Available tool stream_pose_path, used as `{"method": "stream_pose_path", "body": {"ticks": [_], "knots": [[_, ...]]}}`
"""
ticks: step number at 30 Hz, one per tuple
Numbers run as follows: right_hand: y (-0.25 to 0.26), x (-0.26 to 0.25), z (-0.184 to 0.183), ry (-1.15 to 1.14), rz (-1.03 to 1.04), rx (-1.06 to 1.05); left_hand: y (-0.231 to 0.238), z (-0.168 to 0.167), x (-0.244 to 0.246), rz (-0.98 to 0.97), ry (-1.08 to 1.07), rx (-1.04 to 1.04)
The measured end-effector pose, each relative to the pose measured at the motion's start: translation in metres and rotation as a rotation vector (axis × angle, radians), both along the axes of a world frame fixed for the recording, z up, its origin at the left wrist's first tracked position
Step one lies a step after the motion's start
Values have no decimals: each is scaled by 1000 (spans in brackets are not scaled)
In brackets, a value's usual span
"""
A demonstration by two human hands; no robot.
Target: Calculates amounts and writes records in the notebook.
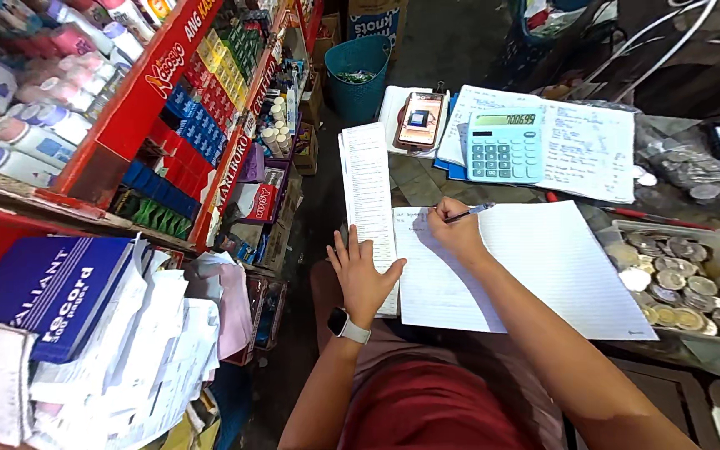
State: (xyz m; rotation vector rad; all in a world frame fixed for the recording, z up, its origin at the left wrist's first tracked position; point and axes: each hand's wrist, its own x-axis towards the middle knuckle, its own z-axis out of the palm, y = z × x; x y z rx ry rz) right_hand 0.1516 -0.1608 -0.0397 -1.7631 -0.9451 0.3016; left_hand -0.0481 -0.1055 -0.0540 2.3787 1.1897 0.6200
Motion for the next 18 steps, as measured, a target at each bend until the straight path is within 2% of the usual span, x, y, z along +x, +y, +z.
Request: {"method": "stream_pose_path", "body": {"ticks": [18], "knots": [[-8,6,1,70,37,-10,-11,-13,3,62,-134,37]]}}
